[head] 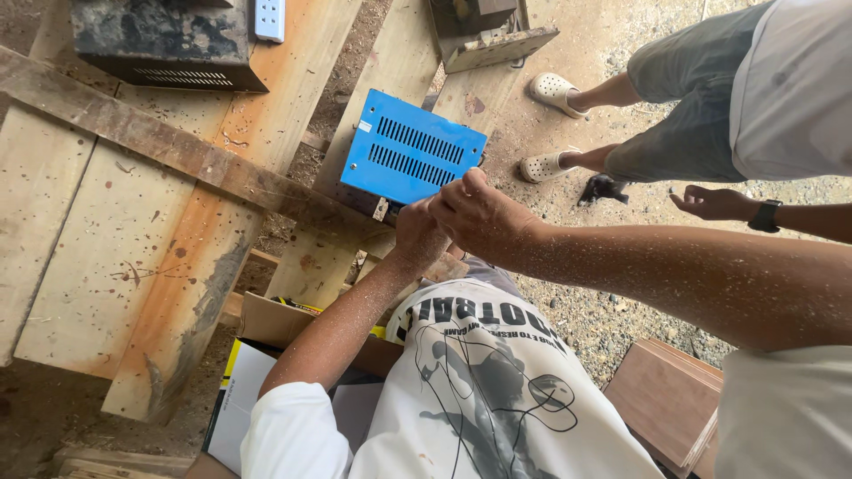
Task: The person retrieves a blue metal box from a shelf and places it on a wooden workbench. They then use a screwdriver to tighten screws on the box's casing, securing it to the bench. Another person is present nearby, and a small dog walks through the scene.
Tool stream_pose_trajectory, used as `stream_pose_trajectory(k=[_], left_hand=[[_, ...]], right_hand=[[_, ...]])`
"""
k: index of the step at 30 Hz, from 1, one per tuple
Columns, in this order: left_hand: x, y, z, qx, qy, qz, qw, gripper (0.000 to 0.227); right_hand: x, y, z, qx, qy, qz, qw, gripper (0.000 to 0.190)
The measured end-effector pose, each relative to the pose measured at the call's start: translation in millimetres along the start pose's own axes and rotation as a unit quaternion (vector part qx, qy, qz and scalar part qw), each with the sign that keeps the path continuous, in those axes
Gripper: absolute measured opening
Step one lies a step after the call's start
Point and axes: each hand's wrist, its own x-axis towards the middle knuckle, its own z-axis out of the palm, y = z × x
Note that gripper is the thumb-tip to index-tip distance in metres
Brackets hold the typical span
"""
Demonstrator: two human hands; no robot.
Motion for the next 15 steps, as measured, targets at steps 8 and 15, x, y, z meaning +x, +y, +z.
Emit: stream_pose_trajectory(k=[8,15], left_hand=[[-7.9,-5.4,6.5,0.054,-0.072,-0.001,0.996,0.013],[-0.2,-5.3,10.3,0.102,-0.045,0.030,0.993,0.023]], right_hand=[[0.5,0.6,-2.3,-0.071,-0.036,-0.029,0.996,0.042],[-4.6,16.3,-27.7,-0.075,-0.038,-0.039,0.996,0.033]])
